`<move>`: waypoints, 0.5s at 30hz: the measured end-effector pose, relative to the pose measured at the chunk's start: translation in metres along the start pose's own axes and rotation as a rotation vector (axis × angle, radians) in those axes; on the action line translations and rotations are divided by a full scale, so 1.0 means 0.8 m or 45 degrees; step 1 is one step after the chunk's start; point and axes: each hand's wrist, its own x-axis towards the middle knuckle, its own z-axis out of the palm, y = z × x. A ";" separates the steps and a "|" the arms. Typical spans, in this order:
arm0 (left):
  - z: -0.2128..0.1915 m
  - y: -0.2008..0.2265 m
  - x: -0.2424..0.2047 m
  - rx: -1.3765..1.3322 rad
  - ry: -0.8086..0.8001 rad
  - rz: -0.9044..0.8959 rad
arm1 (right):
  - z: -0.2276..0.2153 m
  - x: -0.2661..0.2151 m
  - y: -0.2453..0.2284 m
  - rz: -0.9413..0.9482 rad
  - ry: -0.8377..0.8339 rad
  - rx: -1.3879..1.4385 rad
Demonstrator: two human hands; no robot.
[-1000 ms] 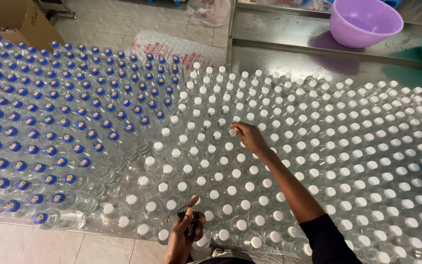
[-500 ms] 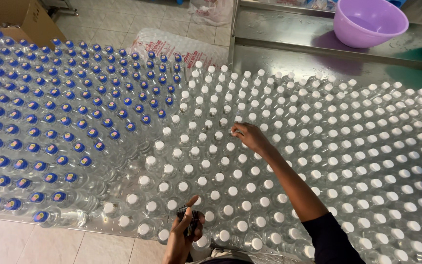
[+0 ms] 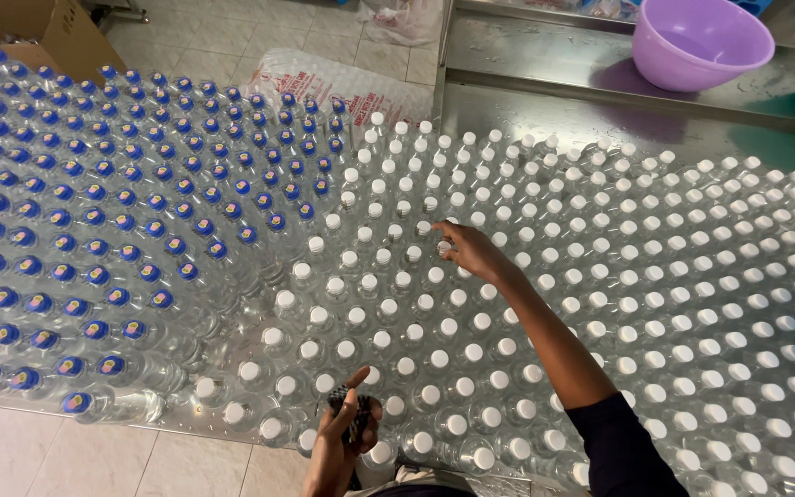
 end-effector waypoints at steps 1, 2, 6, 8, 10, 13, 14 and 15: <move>0.000 -0.001 0.001 0.002 0.002 -0.004 | 0.003 0.003 0.008 0.003 -0.002 0.003; -0.001 -0.003 0.001 0.002 -0.010 -0.004 | 0.005 0.006 0.015 -0.060 0.016 -0.005; -0.014 -0.017 0.012 -0.031 -0.083 0.062 | 0.010 0.006 0.019 -0.033 0.070 0.061; -0.017 -0.018 0.013 -0.025 -0.091 0.072 | 0.010 0.010 0.015 -0.027 0.037 -0.041; -0.011 -0.012 0.006 -0.017 -0.103 0.078 | 0.012 0.020 0.022 -0.016 0.008 -0.141; 0.013 0.007 -0.007 0.039 -0.055 0.023 | 0.012 0.040 0.034 -0.161 -0.053 -0.338; 0.019 0.012 -0.011 0.067 -0.045 0.008 | 0.010 0.039 0.030 -0.140 -0.120 -0.351; 0.026 0.017 -0.015 0.094 -0.035 -0.007 | 0.007 0.039 0.025 -0.119 -0.187 -0.364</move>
